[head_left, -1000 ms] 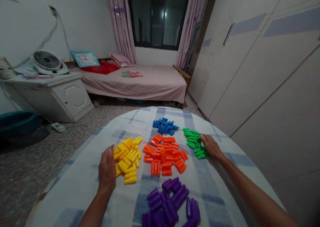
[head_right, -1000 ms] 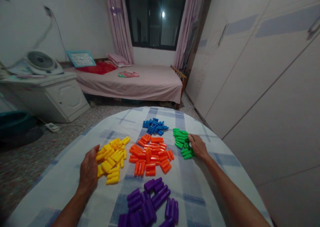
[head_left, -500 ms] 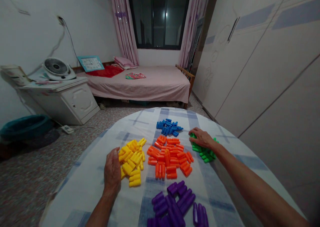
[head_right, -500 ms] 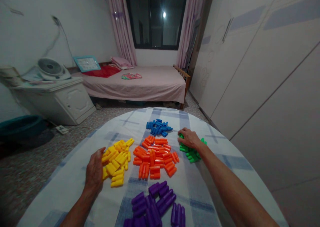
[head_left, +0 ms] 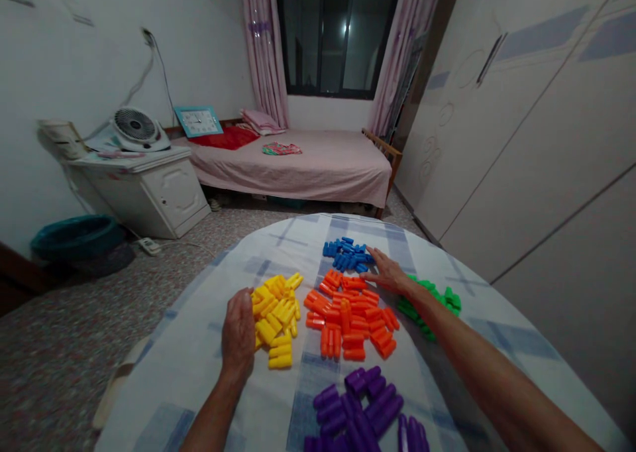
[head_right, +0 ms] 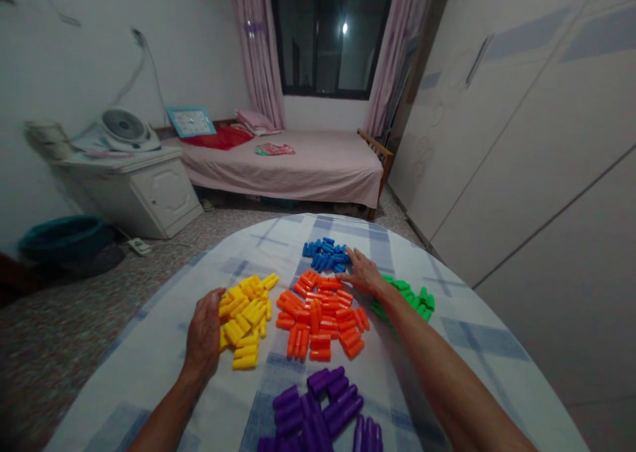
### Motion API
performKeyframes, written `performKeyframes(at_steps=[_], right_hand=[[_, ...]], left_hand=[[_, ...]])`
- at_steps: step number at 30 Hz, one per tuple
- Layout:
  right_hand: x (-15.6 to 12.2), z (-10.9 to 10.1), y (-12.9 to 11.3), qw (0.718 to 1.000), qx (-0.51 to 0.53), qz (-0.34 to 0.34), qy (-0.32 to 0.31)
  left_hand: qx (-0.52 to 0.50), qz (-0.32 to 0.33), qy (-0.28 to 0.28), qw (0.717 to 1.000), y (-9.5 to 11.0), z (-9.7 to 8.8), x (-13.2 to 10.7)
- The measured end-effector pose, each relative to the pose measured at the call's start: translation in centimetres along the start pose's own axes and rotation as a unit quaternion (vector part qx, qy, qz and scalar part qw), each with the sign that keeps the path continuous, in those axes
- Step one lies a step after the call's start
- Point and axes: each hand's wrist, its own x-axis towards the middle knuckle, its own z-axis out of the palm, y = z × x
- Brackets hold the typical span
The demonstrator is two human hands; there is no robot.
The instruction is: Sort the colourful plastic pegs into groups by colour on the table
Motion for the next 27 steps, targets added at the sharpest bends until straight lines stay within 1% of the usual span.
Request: performKeyframes(at_steps=[2,5,8,11,15,18,21,23,25,27], right_hand=[[0.8,1.0,-0.6,1.000,0.024,-0.011,0.009],[1.6,2.0,-1.7,0.999,0.027,-0.021,0.031],[2.0,2.5,-2.7,0.999,0.012,-0.001,0.051],[2.4,2.1,-3.3,0.998,-0.004,0.025,0.056],[2.9,1.6,-4.3,0.998,-0.028,0.005,0.055],[3.3,2.0,-5.7,0.997,-0.045,0.009,0.065],[3.7,2.7,-7.2,0.994,-0.045,0.044,0.093],[3.9,2.8,-7.8,0.990,-0.037,0.063,0.119],[3.8,2.2,-8.2,0.987,-0.024,0.068,0.147],[2.8,1.0,-8.2,0.983,0.001,0.057,0.177]], left_hand=[[-0.001,0.000,-0.003,1.000,0.2,0.0,0.0],[-0.005,-0.005,-0.003,1.000,0.4,0.0,-0.1],[-0.006,-0.004,-0.003,1.000,0.4,0.0,-0.1],[0.000,0.002,-0.007,1.000,0.3,0.0,-0.1],[0.007,-0.001,-0.004,1.000,-0.1,0.1,-0.1],[0.011,0.007,-0.002,1.000,-0.3,0.2,-0.1],[0.008,0.022,-0.008,1.000,-0.6,0.1,0.0],[0.007,0.034,-0.010,0.999,-0.8,0.1,0.0],[0.006,0.035,-0.009,0.999,-0.8,0.1,0.1],[0.004,0.024,-0.006,1.000,-0.7,0.2,0.1]])
